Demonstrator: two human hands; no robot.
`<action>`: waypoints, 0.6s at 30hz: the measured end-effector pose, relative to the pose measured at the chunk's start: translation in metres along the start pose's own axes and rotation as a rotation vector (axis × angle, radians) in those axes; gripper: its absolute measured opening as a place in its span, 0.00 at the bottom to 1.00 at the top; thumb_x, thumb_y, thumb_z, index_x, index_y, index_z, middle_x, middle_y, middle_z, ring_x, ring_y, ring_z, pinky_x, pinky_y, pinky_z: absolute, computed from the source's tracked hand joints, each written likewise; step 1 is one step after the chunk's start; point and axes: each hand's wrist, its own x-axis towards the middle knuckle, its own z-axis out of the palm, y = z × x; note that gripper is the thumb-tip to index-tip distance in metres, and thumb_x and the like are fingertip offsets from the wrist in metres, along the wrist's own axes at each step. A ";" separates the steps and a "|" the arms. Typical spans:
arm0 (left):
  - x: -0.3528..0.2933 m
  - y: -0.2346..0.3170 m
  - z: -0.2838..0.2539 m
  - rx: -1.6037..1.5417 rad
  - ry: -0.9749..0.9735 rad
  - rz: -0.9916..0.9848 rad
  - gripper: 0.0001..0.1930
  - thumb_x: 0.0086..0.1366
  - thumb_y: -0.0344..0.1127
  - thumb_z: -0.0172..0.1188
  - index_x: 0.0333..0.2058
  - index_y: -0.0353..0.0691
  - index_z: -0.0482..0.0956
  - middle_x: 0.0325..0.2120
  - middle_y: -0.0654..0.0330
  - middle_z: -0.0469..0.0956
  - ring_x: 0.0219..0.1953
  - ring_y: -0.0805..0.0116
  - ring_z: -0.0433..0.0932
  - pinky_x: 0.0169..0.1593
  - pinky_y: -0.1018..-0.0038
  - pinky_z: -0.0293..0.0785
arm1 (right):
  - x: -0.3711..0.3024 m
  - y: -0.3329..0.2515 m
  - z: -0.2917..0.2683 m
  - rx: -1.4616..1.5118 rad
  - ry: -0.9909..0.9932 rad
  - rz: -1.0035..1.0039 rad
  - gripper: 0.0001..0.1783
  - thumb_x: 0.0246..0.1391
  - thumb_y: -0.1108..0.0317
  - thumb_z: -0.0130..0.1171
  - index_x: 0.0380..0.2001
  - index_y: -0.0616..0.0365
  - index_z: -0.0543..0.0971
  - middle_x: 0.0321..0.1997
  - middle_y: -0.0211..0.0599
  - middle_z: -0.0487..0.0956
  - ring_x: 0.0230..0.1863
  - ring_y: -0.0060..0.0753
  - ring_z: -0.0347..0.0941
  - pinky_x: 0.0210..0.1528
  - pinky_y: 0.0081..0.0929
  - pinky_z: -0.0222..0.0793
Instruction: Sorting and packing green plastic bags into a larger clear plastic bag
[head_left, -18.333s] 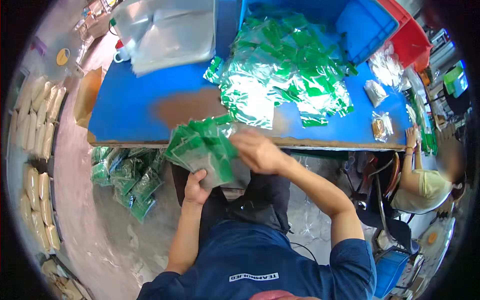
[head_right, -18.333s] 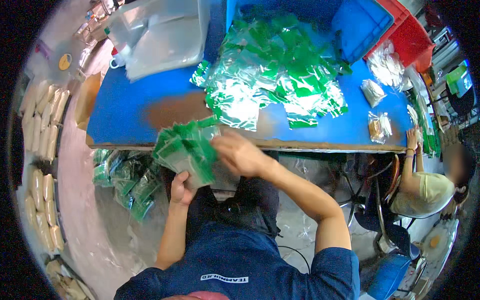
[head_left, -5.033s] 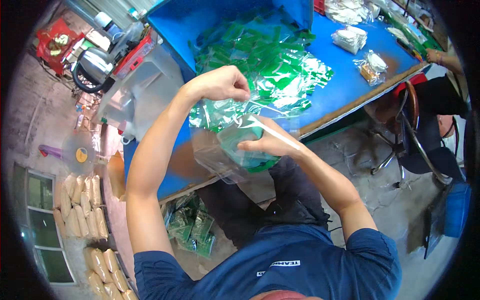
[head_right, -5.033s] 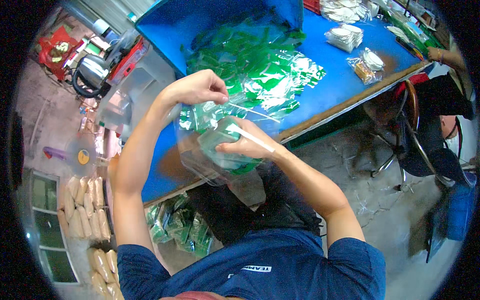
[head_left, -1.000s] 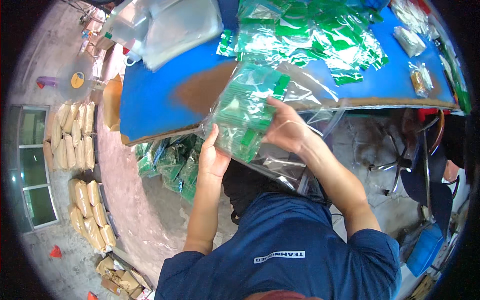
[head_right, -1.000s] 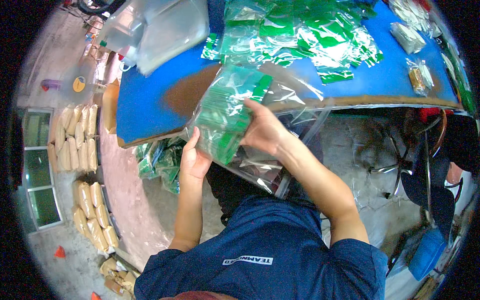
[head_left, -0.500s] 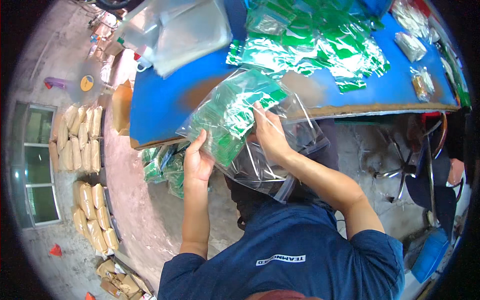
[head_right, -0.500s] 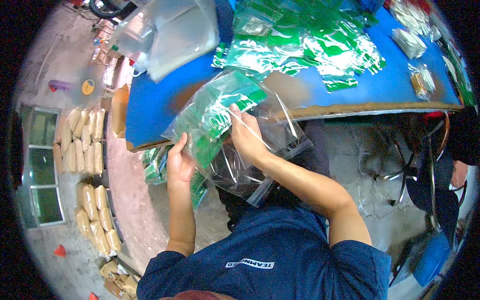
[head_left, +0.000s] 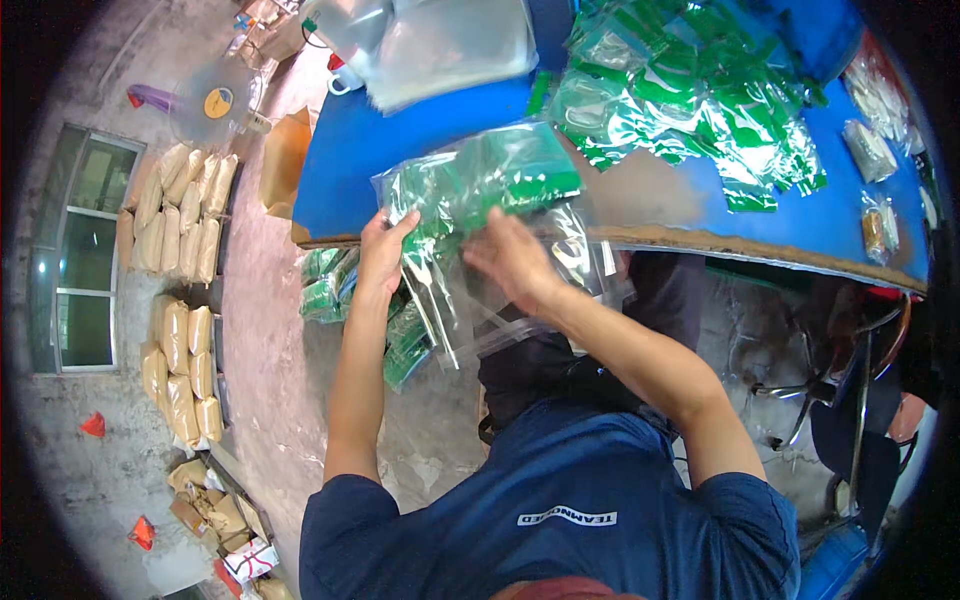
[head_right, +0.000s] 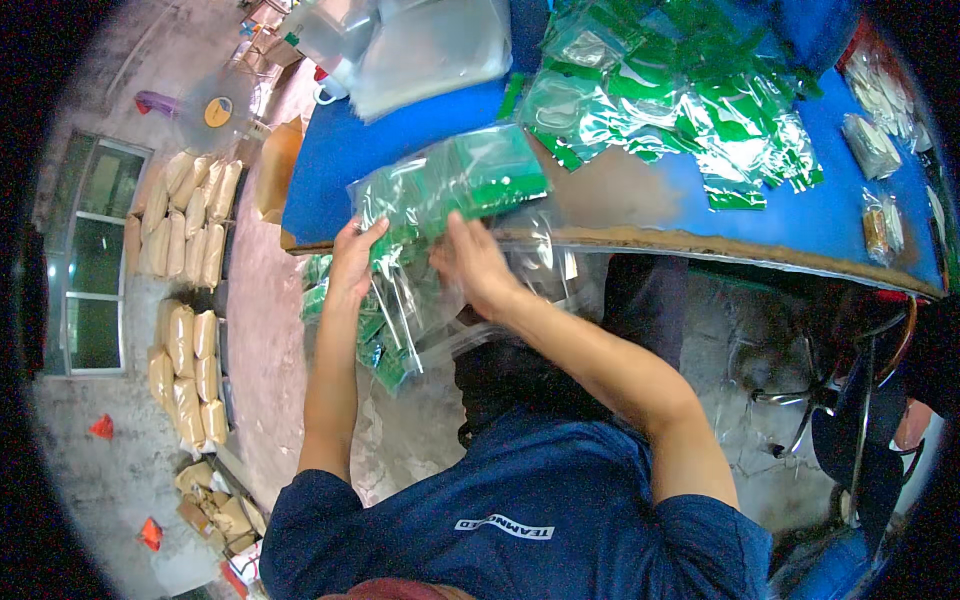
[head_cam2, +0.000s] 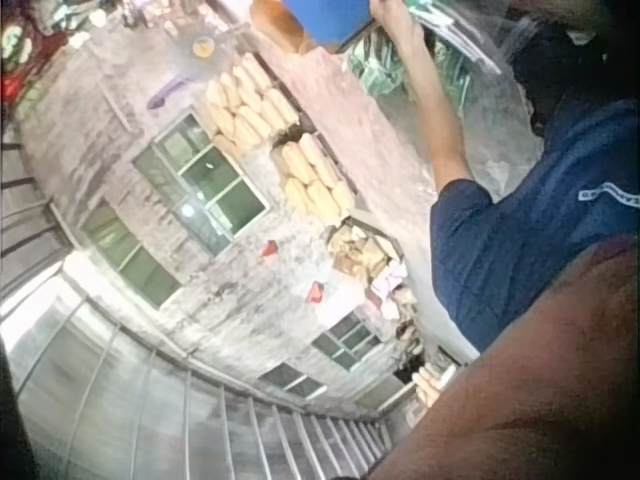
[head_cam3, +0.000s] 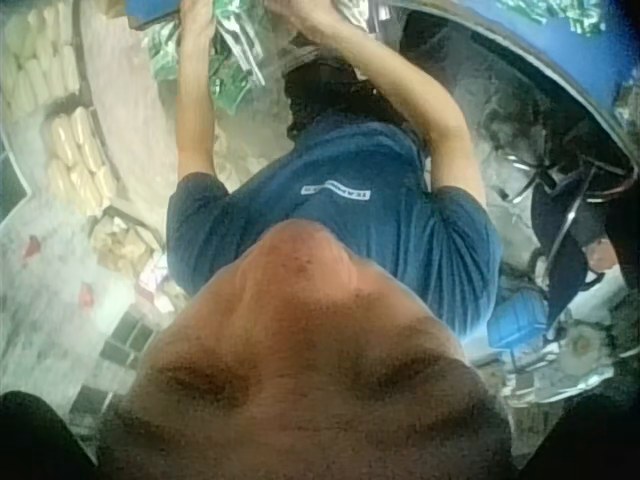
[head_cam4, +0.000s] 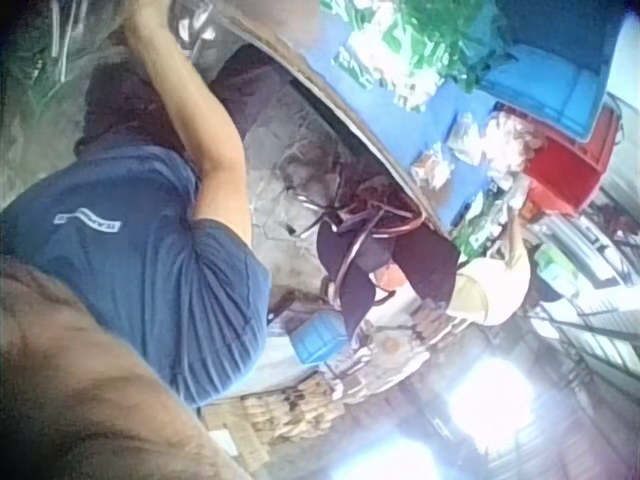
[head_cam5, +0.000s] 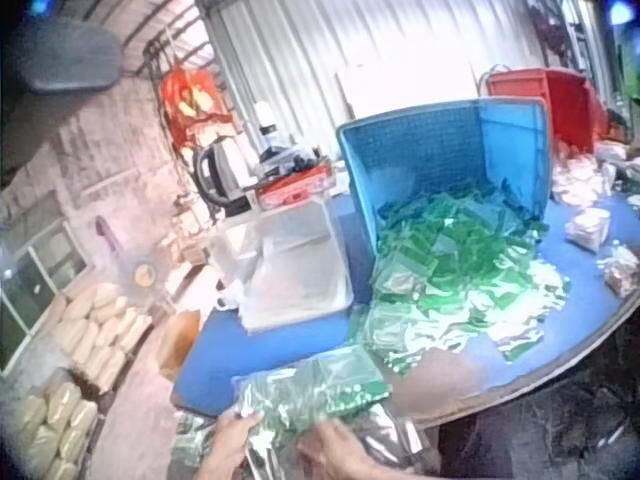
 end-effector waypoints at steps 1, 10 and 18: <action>0.010 -0.006 0.000 0.086 0.036 0.046 0.17 0.63 0.26 0.63 0.51 0.33 0.76 0.43 0.58 0.80 0.42 0.69 0.80 0.47 0.71 0.77 | -0.008 0.010 0.000 -0.041 -0.020 -0.022 0.39 0.68 0.52 0.49 0.69 0.65 0.47 0.62 0.51 0.68 0.60 0.48 0.70 0.63 0.43 0.67; -0.026 -0.014 -0.019 0.265 0.458 0.256 0.28 0.61 0.33 0.68 0.58 0.34 0.69 0.43 0.52 0.80 0.46 0.68 0.77 0.50 0.72 0.75 | -0.132 -0.036 -0.018 -1.059 -0.415 -0.567 0.12 0.61 0.65 0.59 0.42 0.63 0.81 0.26 0.39 0.81 0.24 0.31 0.77 0.30 0.28 0.73; -0.077 -0.032 -0.036 0.138 -0.294 -0.367 0.20 0.70 0.45 0.54 0.46 0.32 0.79 0.36 0.53 0.83 0.36 0.64 0.83 0.39 0.71 0.79 | -0.066 -0.099 -0.087 -1.392 0.118 -0.067 0.22 0.61 0.50 0.58 0.35 0.62 0.82 0.22 0.29 0.79 0.26 0.27 0.77 0.29 0.27 0.69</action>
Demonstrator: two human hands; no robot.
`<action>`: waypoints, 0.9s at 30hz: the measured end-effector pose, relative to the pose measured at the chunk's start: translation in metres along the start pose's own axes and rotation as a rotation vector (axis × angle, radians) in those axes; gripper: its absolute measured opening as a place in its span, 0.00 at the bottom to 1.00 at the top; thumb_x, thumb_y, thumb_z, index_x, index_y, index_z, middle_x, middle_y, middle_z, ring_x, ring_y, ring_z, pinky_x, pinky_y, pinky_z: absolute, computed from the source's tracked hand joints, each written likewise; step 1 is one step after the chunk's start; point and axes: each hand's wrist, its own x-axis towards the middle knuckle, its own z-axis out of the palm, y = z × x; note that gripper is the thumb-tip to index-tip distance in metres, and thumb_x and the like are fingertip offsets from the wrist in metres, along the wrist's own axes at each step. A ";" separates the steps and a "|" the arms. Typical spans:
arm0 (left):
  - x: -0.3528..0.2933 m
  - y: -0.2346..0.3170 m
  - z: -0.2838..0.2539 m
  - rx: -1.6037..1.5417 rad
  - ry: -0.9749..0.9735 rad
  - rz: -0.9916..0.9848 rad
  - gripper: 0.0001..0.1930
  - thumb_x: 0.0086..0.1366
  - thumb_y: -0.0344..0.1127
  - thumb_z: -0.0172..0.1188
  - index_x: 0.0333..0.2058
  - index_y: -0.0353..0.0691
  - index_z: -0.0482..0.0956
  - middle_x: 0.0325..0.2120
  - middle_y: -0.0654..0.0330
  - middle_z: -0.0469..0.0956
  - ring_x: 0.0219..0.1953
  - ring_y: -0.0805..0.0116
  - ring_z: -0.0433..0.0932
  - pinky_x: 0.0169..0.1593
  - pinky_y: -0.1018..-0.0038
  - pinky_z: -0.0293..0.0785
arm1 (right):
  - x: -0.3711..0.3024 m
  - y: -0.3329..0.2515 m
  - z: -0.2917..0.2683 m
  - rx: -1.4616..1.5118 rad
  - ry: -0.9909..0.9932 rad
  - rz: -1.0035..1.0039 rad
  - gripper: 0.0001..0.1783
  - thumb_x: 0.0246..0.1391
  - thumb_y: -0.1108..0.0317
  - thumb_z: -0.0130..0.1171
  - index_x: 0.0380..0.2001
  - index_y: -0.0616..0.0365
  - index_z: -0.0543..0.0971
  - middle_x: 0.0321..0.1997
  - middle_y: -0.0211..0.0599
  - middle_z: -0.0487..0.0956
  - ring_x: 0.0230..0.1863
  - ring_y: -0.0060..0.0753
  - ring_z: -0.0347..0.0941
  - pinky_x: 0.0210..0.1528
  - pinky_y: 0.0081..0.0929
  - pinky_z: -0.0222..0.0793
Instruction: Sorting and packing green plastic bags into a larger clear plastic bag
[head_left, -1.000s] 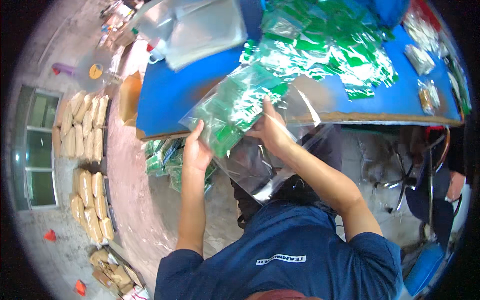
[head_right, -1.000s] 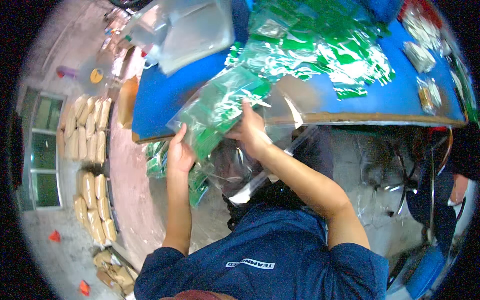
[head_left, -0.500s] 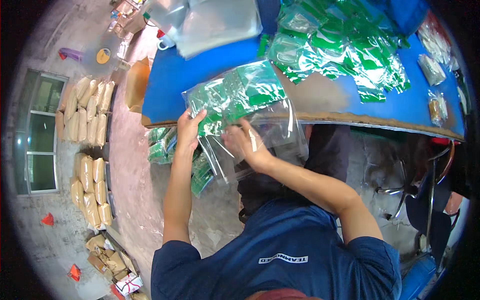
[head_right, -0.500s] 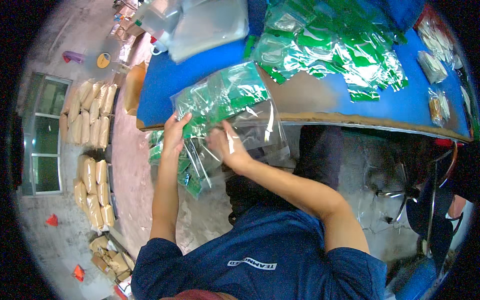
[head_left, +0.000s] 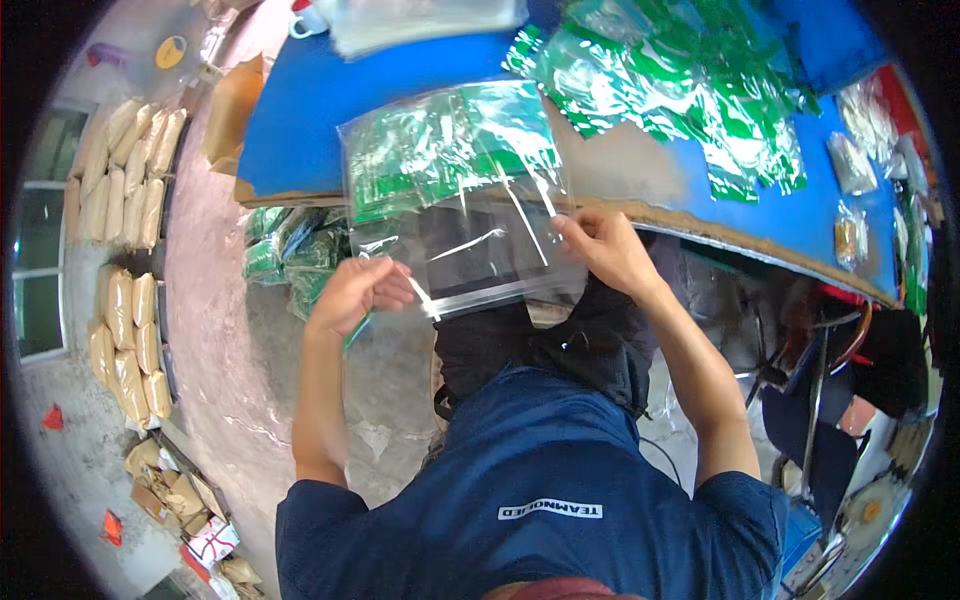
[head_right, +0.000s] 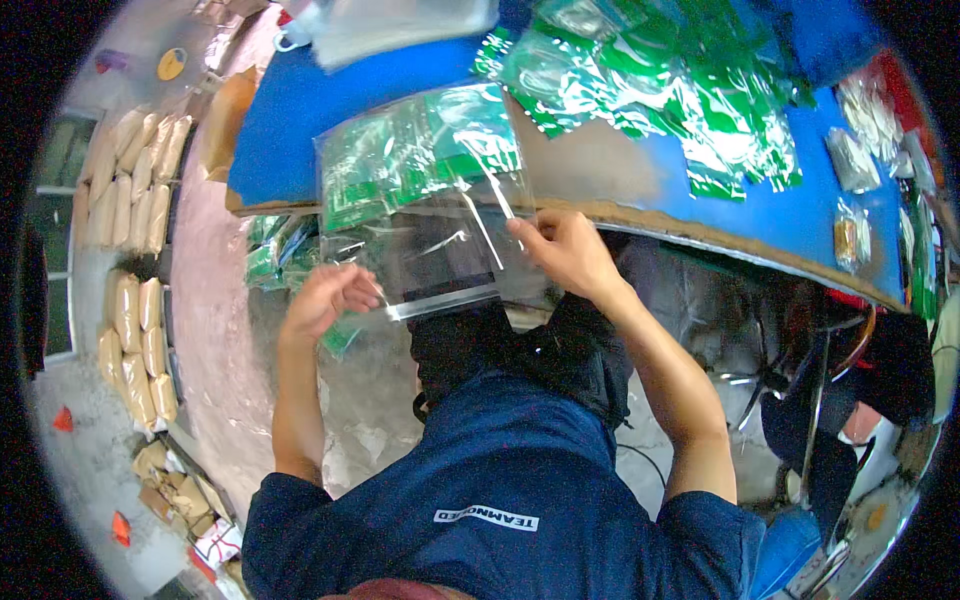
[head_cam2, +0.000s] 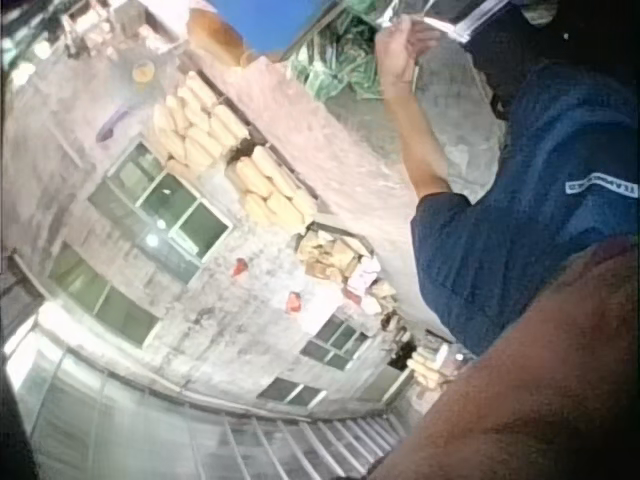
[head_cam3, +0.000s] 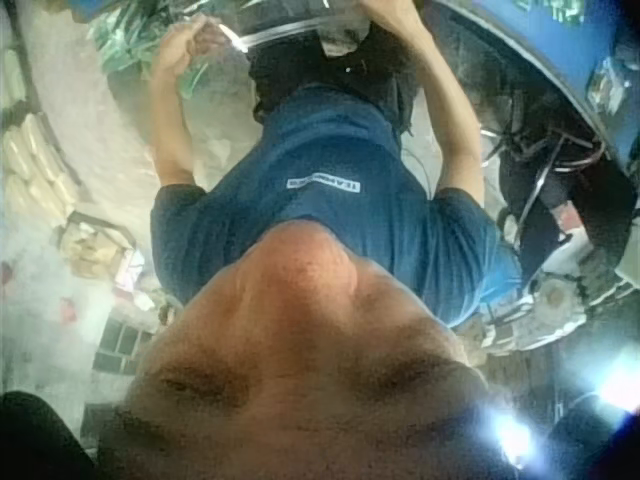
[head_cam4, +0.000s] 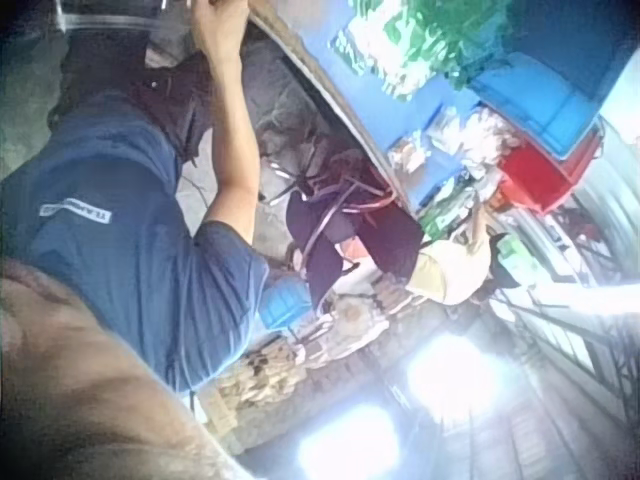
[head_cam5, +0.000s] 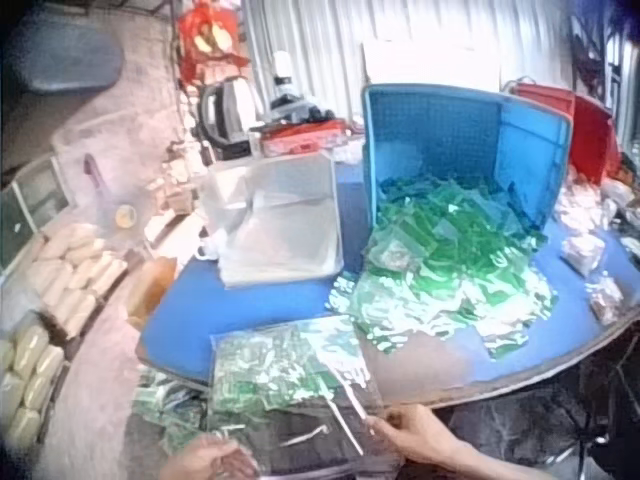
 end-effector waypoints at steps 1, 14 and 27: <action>-0.002 0.010 -0.010 -0.091 -0.040 -0.016 0.21 0.72 0.47 0.51 0.44 0.32 0.80 0.36 0.53 0.84 0.36 0.63 0.84 0.38 0.70 0.79 | 0.011 -0.016 -0.001 0.106 -0.087 0.034 0.21 0.61 0.51 0.58 0.36 0.61 0.82 0.23 0.28 0.79 0.26 0.25 0.76 0.29 0.25 0.69; 0.034 0.213 -0.079 -0.418 -0.251 0.394 0.18 0.74 0.39 0.48 0.53 0.33 0.73 0.48 0.49 0.80 0.45 0.61 0.83 0.44 0.71 0.84 | 0.125 -0.167 -0.062 0.855 -0.192 -0.011 0.08 0.61 0.64 0.58 0.36 0.57 0.79 0.29 0.23 0.78 0.26 0.15 0.70 0.24 0.15 0.64; 0.001 0.179 -0.105 -0.362 -0.009 0.491 0.17 0.71 0.41 0.55 0.49 0.32 0.77 0.48 0.47 0.79 0.54 0.55 0.77 0.58 0.62 0.73 | 0.123 -0.174 -0.058 0.607 -0.268 -0.279 0.14 0.62 0.59 0.56 0.30 0.58 0.79 0.24 0.26 0.76 0.23 0.18 0.68 0.24 0.16 0.62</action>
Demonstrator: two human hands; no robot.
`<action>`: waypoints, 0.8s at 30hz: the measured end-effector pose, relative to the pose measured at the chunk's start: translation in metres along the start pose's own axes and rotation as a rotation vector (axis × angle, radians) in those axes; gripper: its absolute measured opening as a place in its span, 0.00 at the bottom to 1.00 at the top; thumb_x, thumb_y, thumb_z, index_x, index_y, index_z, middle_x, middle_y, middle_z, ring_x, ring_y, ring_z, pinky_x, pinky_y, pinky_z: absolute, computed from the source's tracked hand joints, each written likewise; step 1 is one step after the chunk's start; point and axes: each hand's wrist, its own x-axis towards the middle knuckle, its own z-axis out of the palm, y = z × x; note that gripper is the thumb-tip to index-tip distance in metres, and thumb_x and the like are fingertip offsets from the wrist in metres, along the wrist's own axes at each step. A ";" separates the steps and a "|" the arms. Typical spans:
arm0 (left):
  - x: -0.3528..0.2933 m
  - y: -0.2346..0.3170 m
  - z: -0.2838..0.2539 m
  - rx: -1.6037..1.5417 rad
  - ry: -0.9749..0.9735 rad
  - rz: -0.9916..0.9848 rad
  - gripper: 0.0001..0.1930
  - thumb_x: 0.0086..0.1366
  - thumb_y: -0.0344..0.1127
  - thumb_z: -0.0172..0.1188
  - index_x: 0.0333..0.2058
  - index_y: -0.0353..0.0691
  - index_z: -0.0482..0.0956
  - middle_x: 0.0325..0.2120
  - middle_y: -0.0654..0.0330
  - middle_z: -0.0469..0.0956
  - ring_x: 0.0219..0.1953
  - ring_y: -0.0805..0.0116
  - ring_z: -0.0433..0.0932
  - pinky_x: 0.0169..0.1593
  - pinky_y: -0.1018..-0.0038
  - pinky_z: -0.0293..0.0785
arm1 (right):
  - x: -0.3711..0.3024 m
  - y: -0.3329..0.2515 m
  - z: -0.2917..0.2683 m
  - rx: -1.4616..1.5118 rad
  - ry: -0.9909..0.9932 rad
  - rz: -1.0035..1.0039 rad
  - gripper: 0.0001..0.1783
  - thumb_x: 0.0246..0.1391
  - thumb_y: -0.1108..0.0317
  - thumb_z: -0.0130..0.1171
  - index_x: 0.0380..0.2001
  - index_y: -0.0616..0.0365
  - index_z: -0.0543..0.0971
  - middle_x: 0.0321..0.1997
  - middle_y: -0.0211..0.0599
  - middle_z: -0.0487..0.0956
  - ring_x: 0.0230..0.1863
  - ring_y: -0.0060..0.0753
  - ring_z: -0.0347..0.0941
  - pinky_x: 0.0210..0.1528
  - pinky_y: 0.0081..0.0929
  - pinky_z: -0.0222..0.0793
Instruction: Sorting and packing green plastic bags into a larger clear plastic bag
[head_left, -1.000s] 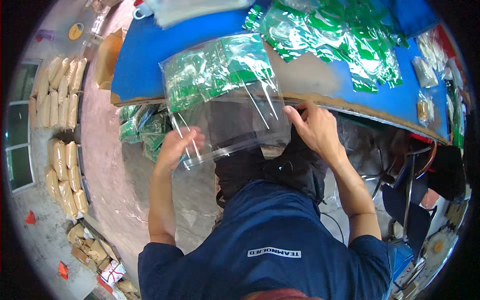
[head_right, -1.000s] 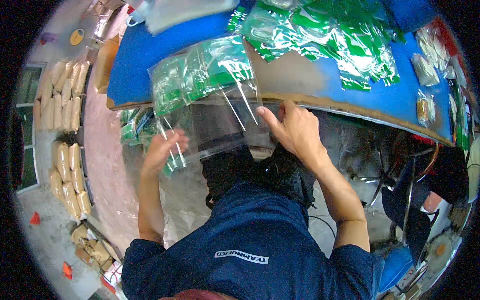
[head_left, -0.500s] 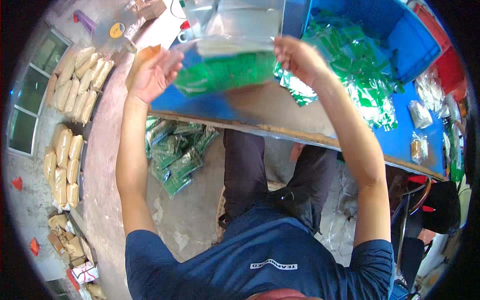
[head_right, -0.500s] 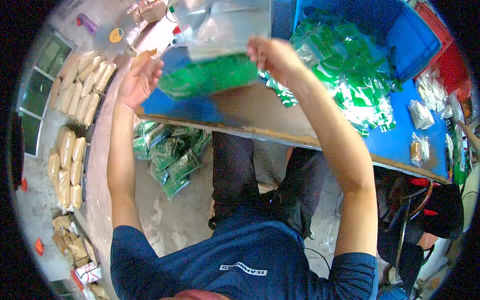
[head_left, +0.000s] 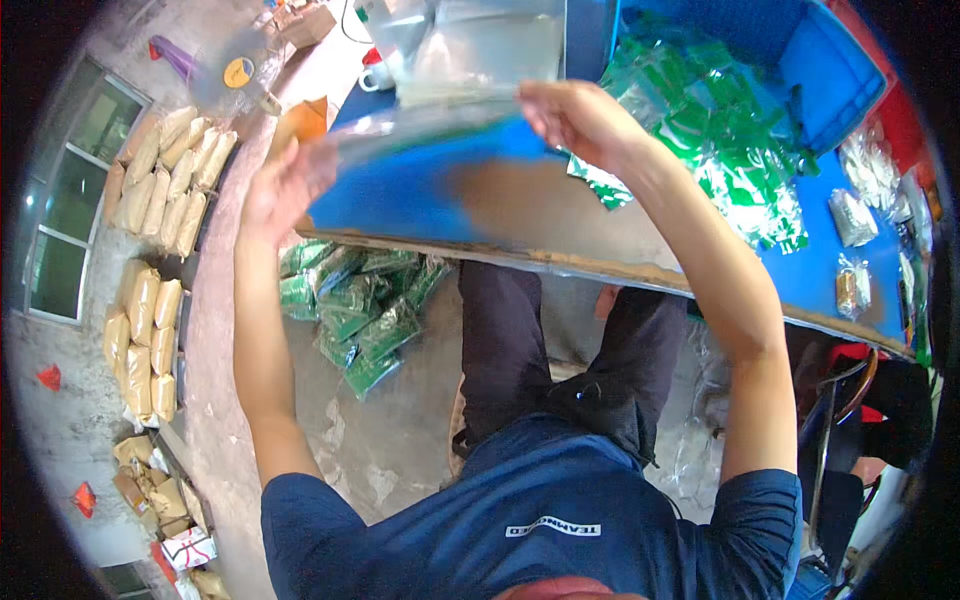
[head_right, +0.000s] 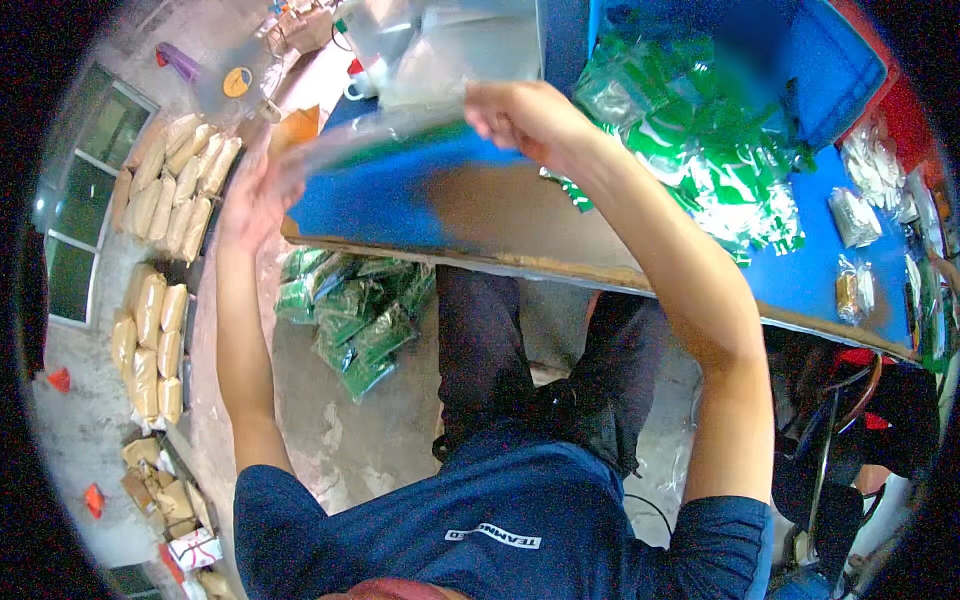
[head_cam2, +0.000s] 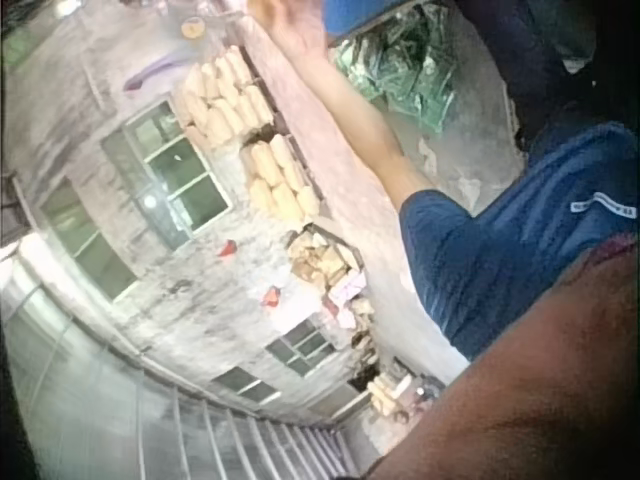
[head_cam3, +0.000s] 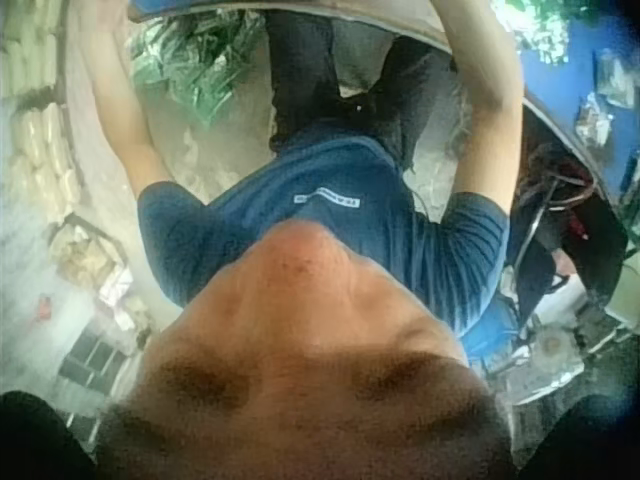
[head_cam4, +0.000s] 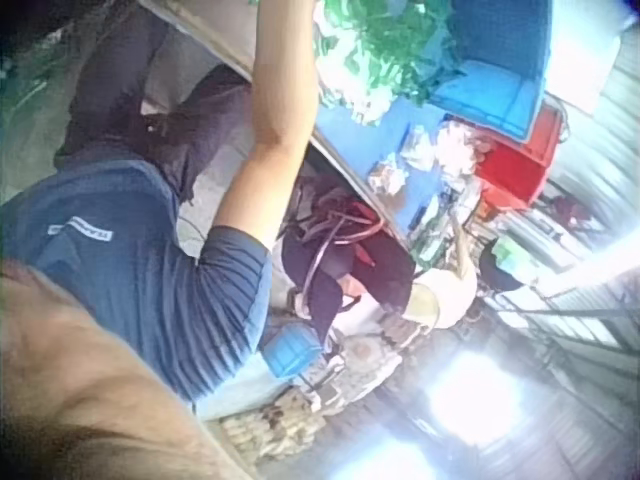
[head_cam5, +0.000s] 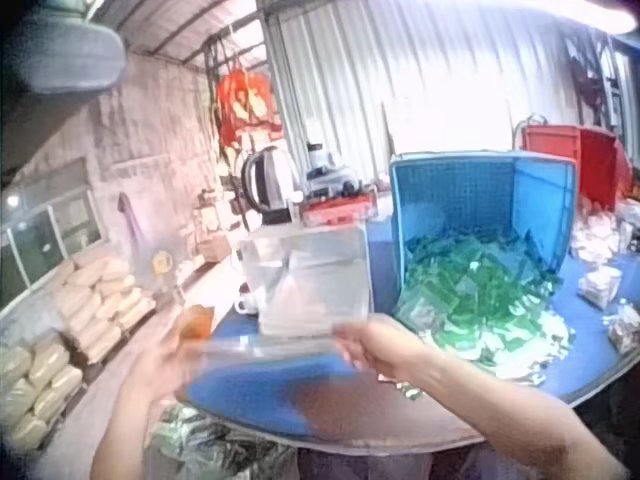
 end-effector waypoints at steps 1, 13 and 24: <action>-0.021 -0.013 0.002 0.075 -0.031 -0.021 0.18 0.70 0.41 0.56 0.50 0.33 0.77 0.48 0.46 0.79 0.55 0.54 0.76 0.59 0.60 0.72 | -0.023 0.016 0.000 -0.067 0.040 0.065 0.15 0.63 0.57 0.56 0.28 0.56 0.80 0.23 0.26 0.76 0.23 0.17 0.68 0.24 0.16 0.61; 0.030 -0.130 0.045 1.660 0.391 0.499 0.39 0.64 0.57 0.59 0.66 0.40 0.61 0.66 0.42 0.57 0.68 0.44 0.57 0.68 0.51 0.54 | -0.098 0.095 -0.042 -1.044 0.123 -0.384 0.18 0.59 0.57 0.59 0.43 0.61 0.79 0.37 0.50 0.82 0.38 0.52 0.79 0.44 0.41 0.74; 0.081 -0.187 0.059 1.850 0.522 0.066 0.49 0.60 0.75 0.47 0.72 0.52 0.48 0.73 0.50 0.39 0.74 0.43 0.37 0.66 0.30 0.34 | -0.015 0.126 -0.150 -1.585 0.666 -0.039 0.62 0.34 0.15 0.52 0.70 0.37 0.59 0.74 0.63 0.48 0.74 0.74 0.37 0.68 0.76 0.30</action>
